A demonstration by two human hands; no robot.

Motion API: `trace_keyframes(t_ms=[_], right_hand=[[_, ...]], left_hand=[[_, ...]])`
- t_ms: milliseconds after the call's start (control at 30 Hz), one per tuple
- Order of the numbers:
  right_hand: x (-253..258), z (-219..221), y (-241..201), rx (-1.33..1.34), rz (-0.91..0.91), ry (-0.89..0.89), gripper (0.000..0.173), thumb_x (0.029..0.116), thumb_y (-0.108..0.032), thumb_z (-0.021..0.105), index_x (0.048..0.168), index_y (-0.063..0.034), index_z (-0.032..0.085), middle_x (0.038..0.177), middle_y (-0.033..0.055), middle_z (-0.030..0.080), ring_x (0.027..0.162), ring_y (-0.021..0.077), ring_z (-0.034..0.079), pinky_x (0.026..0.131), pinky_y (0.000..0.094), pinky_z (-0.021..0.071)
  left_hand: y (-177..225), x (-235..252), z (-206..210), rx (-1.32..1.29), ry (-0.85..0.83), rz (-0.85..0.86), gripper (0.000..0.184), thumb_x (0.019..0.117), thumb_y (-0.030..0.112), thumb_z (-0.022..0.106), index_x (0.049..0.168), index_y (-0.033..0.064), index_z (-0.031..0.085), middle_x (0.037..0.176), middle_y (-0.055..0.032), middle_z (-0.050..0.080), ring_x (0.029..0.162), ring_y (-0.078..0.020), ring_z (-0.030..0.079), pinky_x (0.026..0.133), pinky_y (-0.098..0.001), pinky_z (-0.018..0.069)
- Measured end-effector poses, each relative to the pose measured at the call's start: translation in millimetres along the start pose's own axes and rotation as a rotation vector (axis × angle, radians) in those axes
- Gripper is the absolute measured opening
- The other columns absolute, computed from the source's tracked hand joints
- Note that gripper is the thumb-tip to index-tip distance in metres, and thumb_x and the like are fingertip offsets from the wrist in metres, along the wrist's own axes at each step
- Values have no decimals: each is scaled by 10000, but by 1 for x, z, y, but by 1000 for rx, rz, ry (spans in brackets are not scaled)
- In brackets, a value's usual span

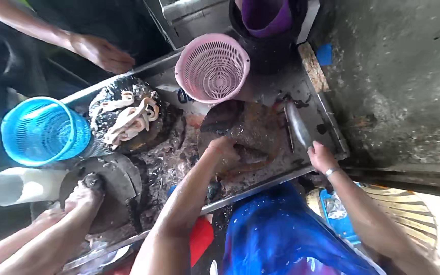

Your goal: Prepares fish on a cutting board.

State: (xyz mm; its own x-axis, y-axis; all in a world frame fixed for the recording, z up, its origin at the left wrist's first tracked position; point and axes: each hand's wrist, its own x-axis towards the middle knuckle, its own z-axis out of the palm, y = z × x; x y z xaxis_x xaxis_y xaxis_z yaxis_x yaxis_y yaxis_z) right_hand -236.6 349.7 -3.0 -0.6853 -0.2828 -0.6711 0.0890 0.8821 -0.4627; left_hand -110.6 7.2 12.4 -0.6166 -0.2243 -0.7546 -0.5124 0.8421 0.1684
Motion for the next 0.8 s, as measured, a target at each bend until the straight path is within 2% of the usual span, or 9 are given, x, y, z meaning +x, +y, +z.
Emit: trace_keyframes(t_ms=[67, 133, 167, 233, 300, 433, 533, 667, 800], right_hand=[[3, -5, 5, 166, -7, 131, 364, 1122, -285, 364, 1332, -31, 519, 747, 140, 588, 519, 233, 601, 516, 429, 566], [-8, -2, 9, 285, -74, 131, 363, 1122, -282, 369, 1309, -19, 534, 702, 103, 570, 483, 195, 573, 483, 391, 549], [-15, 2, 10, 316, -99, 98, 365, 1122, -275, 367, 1306, -7, 533, 696, 92, 561, 476, 183, 562, 473, 377, 542], [-25, 12, 8, 340, -115, 4, 362, 1126, -274, 359, 1299, -2, 525, 695, 80, 554, 470, 166, 555, 463, 352, 536], [-30, 24, 3, 327, -101, -115, 375, 1133, -296, 345, 1332, -21, 504, 717, 75, 548, 486, 161, 556, 471, 339, 532], [-31, 39, -10, 130, -118, -279, 422, 1129, -293, 341, 1448, -50, 473, 833, 131, 581, 557, 203, 581, 531, 379, 536], [-34, 37, -9, 3, -115, -288, 430, 1119, -281, 350, 1471, -67, 470, 972, 186, 640, 643, 247, 633, 612, 432, 558], [-44, 23, -23, 12, -116, -248, 390, 1132, -314, 350, 1369, -54, 519, 827, 150, 596, 551, 214, 589, 541, 388, 535], [-38, 16, -31, -92, -72, -298, 349, 1131, -301, 341, 1307, -61, 524, 826, 151, 588, 561, 217, 588, 541, 380, 525]], left_hand=[[14, 1, -1, -59, -31, 70, 515, 777, 417, 864, 1175, 120, 730, 1131, -190, 722, 1071, -412, 681, 907, -713, 504], [27, 0, 10, -374, 62, 120, 431, 832, 345, 840, 1155, 80, 733, 1085, -165, 737, 1029, -339, 704, 939, -620, 536], [42, -2, 21, -523, 154, 86, 415, 863, 357, 801, 1146, 65, 717, 1042, -162, 741, 978, -328, 718, 900, -597, 560], [83, -1, 36, -517, 299, -64, 539, 933, 447, 686, 1314, 76, 600, 1103, -203, 715, 1006, -400, 707, 847, -663, 551], [116, 0, 46, -383, 275, -173, 673, 1016, 517, 508, 1499, 64, 390, 1239, -226, 675, 1093, -425, 690, 872, -662, 542], [124, 13, 65, -440, 239, -189, 673, 1086, 533, 235, 1560, 56, 241, 1242, -253, 664, 1116, -436, 680, 875, -671, 539], [118, 16, 67, -496, 237, -167, 681, 1089, 533, 205, 1593, 75, 221, 1272, -254, 658, 1146, -439, 664, 898, -677, 523], [113, 23, 75, -477, 234, -131, 699, 1083, 541, 177, 1614, 86, 150, 1339, -254, 621, 1159, -440, 659, 893, -677, 530], [112, 22, 71, -482, 229, -101, 703, 1086, 545, 165, 1615, 83, 140, 1347, -259, 616, 1181, -441, 648, 912, -680, 519]])
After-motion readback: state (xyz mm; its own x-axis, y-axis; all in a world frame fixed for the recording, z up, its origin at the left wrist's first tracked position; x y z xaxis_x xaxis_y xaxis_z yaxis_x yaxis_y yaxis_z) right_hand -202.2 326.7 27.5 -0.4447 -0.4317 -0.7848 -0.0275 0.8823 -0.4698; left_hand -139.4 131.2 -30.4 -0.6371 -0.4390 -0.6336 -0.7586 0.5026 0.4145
